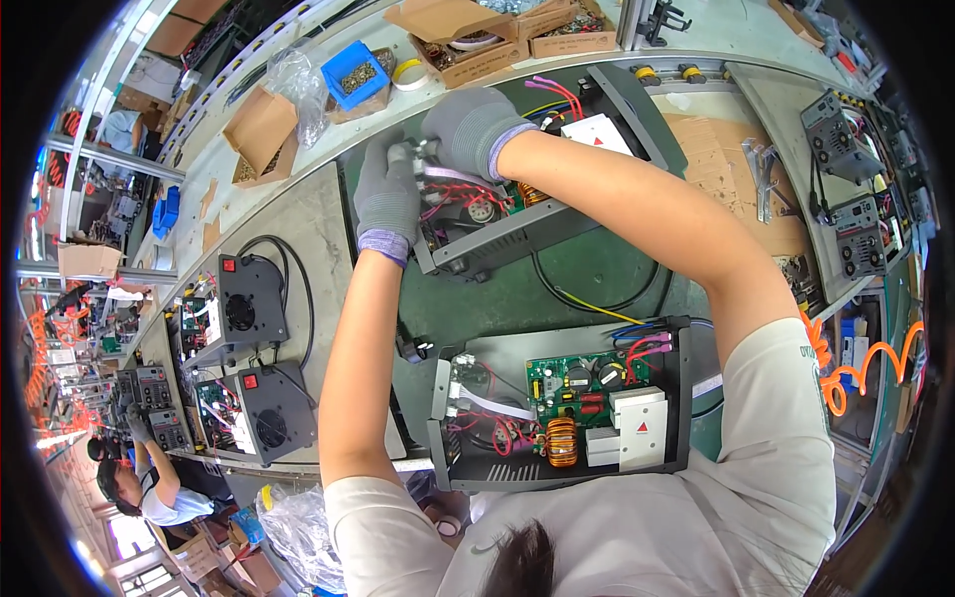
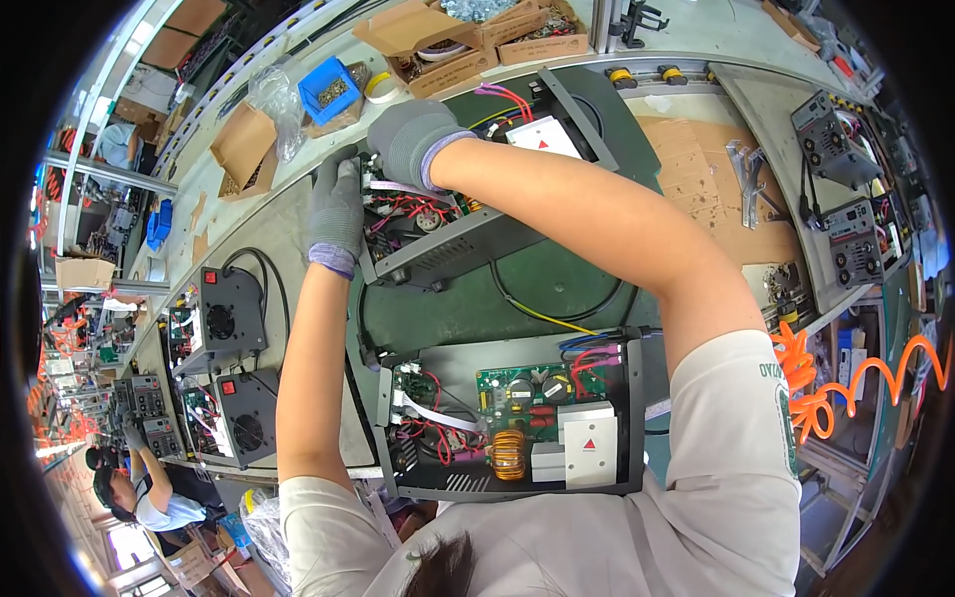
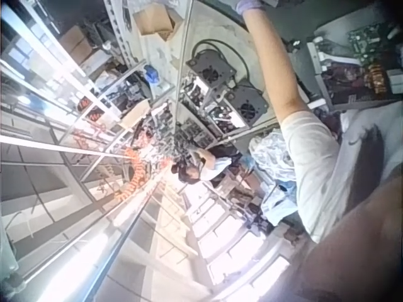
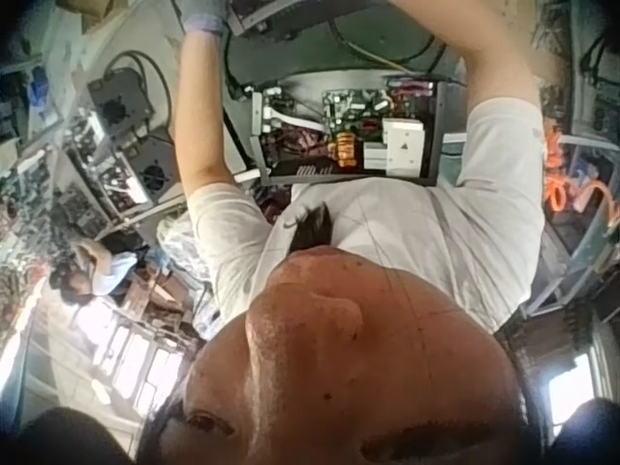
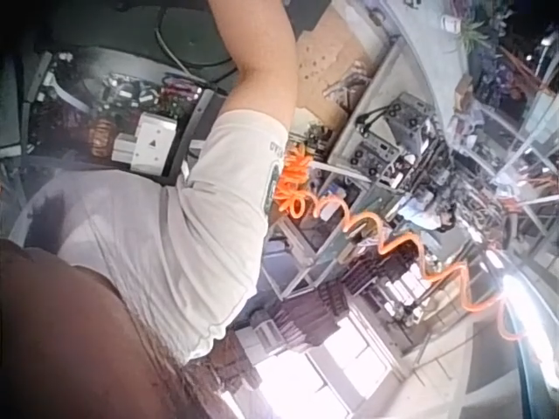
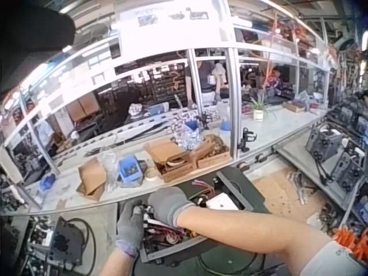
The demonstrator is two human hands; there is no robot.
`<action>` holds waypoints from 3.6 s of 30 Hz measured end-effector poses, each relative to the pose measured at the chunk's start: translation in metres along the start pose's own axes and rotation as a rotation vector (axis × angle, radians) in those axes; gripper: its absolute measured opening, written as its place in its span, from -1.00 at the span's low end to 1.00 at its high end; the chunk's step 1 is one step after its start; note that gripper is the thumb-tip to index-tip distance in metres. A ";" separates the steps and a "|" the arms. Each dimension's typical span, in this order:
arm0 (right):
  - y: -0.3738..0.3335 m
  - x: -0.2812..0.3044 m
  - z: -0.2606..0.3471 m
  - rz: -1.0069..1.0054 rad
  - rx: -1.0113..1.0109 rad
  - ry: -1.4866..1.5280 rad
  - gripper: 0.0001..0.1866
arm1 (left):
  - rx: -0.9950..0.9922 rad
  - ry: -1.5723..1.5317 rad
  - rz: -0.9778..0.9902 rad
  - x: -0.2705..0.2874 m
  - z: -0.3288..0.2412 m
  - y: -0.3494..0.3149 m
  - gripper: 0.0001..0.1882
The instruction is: Assembling and wiring electrical components inside a metal chassis using a power screwdriver.
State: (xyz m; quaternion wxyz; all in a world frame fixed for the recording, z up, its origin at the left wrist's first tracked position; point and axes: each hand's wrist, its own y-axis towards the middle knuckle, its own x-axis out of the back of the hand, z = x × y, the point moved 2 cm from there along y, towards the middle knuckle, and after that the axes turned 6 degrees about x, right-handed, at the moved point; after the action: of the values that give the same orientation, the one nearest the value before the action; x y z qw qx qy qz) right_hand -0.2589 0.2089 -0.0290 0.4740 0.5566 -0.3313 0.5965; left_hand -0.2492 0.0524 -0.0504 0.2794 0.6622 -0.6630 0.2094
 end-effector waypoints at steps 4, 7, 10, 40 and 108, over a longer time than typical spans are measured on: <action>0.004 -0.001 -0.001 0.024 0.044 -0.043 -0.76 | -0.007 -0.110 0.033 -0.004 0.003 0.002 -0.61; 0.006 0.003 0.000 0.048 0.067 -0.042 -0.75 | -0.017 -0.113 0.034 -0.004 0.003 0.002 -0.61; 0.007 0.011 0.004 0.106 0.074 0.012 -0.69 | -0.055 -0.107 0.024 -0.004 0.005 0.003 -0.61; 0.006 -0.004 -0.015 0.105 0.170 0.111 -0.72 | 0.300 -0.702 0.226 -0.020 0.016 0.017 -0.60; -0.178 0.058 -0.078 -0.505 -0.242 -0.221 -0.85 | -0.457 0.227 0.401 -0.044 -0.108 -0.029 -0.69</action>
State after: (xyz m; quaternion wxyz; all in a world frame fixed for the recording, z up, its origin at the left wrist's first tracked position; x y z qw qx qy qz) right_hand -0.1164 0.3512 -0.0087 0.6313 0.6222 -0.3008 0.3518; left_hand -0.2114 0.1547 -0.0004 0.4463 0.4109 -0.7747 0.1784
